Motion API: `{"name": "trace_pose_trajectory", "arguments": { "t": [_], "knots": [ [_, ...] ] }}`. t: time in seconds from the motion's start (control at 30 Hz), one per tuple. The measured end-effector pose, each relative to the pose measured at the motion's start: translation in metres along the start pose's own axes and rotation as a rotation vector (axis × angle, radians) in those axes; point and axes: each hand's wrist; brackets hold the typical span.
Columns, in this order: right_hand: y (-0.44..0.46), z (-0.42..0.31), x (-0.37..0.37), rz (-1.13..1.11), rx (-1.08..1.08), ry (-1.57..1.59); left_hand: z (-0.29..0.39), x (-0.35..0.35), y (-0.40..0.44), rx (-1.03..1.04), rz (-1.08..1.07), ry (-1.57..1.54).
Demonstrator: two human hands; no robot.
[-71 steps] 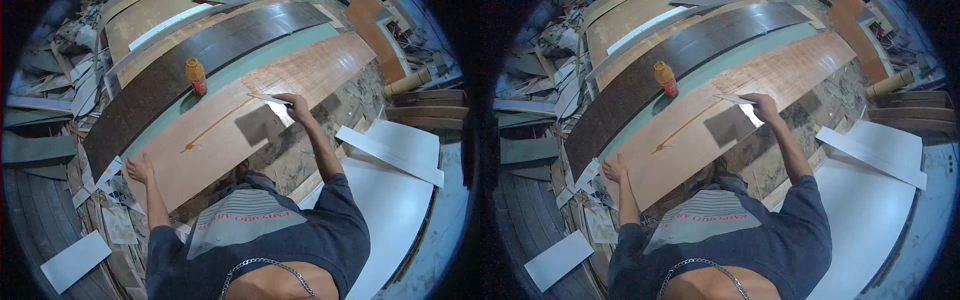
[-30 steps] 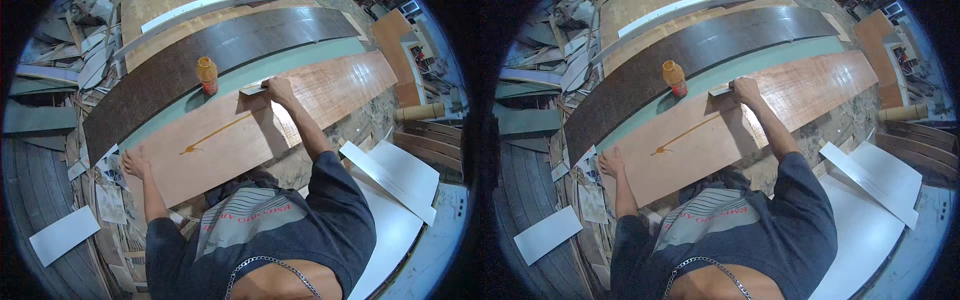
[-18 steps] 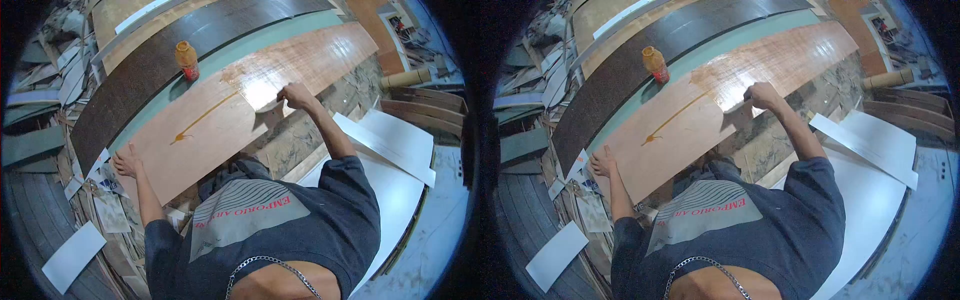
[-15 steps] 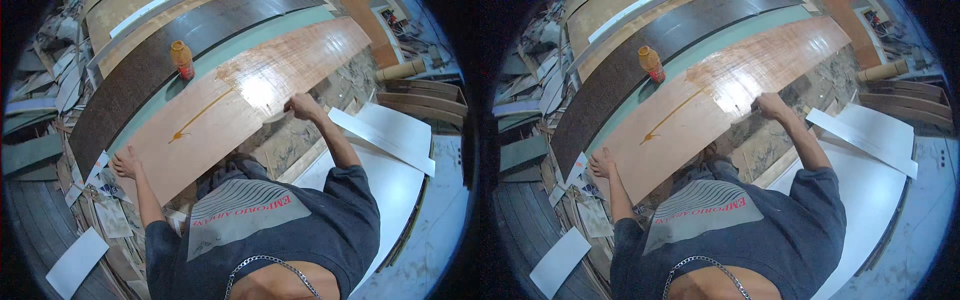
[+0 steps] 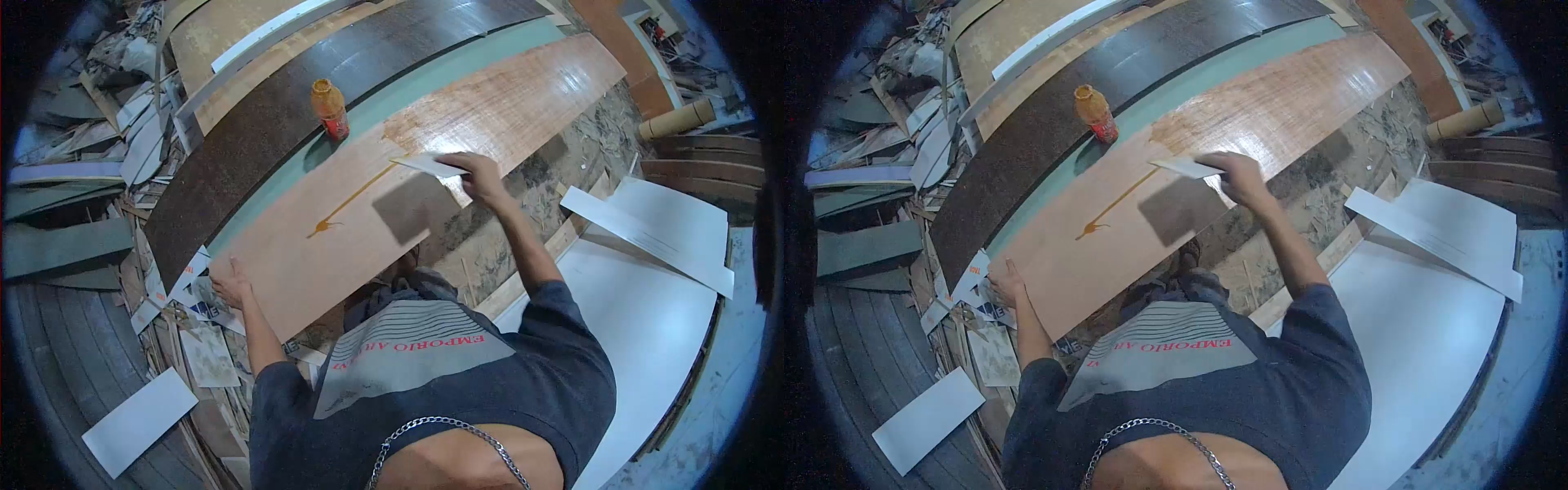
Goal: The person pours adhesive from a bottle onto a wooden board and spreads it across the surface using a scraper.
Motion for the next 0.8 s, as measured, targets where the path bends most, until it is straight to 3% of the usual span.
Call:
{"name": "trace_pose_trajectory", "arguments": {
  "t": [0.1,0.27,0.5,0.57,0.7,0.8],
  "knots": [
    [0.047,0.009,0.053,0.103,-0.186,-0.322,0.007,-0.006,-0.004,-0.027,-0.032,-0.026],
    [0.085,0.022,0.096,-0.025,-0.215,-0.466,0.013,-0.015,-0.004,-0.038,-0.09,0.048],
    [0.105,0.025,0.114,0.016,-0.24,-0.51,0.011,-0.013,-0.007,0.006,-0.023,-0.049],
    [0.103,0.021,0.111,-0.102,-0.208,-0.504,0.01,-0.011,-0.005,-0.01,-0.023,-0.032],
    [0.069,0.019,0.11,-0.018,-0.263,-0.439,0.008,-0.008,-0.005,0.016,0.006,-0.051],
    [0.054,0.002,0.098,-0.091,-0.308,-0.389,0.011,-0.009,-0.007,-0.008,0.014,-0.046]
  ]
}}
Point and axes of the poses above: each hand's wrist, its own y-axis towards the middle knuckle, its own x-axis out of the palm, z = x × y, and after that the axes turned 10 degrees about -y, right-handed
